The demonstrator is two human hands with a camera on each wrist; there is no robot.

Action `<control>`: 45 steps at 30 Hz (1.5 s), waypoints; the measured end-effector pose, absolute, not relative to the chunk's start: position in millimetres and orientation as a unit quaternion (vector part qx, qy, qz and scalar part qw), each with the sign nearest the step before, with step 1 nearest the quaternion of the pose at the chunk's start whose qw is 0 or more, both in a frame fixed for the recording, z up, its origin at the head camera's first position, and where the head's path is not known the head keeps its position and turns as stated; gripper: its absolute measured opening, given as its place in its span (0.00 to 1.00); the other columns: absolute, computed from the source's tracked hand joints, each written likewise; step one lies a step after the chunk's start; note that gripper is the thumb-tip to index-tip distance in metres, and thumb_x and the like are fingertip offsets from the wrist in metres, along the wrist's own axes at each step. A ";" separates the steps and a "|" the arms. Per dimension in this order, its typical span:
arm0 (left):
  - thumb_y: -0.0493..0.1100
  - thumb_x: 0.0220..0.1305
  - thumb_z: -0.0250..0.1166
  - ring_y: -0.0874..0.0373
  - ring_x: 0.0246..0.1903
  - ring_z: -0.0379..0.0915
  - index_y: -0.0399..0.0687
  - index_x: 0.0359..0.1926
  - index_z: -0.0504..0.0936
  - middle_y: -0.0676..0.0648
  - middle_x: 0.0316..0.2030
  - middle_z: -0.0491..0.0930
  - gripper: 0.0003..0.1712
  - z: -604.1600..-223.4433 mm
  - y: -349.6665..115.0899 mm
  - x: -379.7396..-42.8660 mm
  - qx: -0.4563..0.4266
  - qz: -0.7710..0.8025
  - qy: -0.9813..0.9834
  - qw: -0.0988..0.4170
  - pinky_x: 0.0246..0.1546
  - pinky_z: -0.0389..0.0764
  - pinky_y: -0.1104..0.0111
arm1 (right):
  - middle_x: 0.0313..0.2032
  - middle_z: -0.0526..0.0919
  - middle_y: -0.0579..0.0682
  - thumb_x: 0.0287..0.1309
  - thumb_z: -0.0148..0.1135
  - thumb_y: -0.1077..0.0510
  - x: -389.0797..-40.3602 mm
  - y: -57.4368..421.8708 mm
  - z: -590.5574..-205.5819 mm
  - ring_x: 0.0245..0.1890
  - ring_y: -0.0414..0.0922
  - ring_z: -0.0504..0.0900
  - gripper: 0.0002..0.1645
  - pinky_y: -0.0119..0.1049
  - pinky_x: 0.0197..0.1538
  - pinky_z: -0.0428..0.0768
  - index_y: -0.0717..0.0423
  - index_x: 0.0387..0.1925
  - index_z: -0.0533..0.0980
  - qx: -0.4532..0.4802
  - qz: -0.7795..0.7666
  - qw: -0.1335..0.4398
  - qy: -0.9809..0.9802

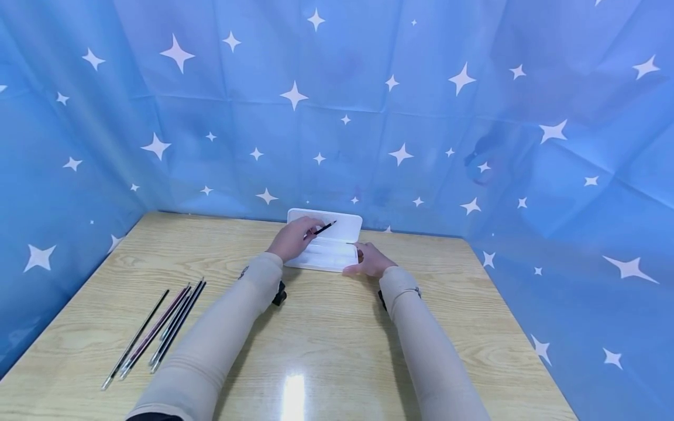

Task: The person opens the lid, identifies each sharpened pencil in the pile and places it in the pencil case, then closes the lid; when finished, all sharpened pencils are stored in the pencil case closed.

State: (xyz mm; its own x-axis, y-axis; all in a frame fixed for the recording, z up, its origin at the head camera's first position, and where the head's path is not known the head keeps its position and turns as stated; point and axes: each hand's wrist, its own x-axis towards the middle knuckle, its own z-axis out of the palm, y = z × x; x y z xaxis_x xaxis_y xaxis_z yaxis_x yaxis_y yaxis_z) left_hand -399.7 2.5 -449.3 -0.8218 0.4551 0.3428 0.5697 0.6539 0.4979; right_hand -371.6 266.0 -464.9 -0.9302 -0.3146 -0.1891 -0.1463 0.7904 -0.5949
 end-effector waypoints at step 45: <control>0.37 0.72 0.64 0.45 0.52 0.76 0.40 0.65 0.76 0.37 0.54 0.79 0.23 -441.2 -105.0 -378.7 -0.270 -0.357 -0.888 0.099 0.53 0.79 0.51 | 0.53 0.78 0.54 0.58 0.76 0.46 -374.3 264.0 -467.7 0.52 0.50 0.75 0.37 0.50 0.59 0.73 0.54 0.64 0.73 -0.133 -0.309 0.134 0.932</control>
State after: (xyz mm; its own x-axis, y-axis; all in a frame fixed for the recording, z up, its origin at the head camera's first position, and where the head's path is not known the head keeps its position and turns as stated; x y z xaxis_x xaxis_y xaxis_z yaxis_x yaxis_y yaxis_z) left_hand -378.7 -105.0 -441.2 -0.8344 0.4100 0.3684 0.5509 0.5982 0.5819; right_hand -374.3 264.0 -467.7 -0.9289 -0.3302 -0.1677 -0.1644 0.7736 -0.6120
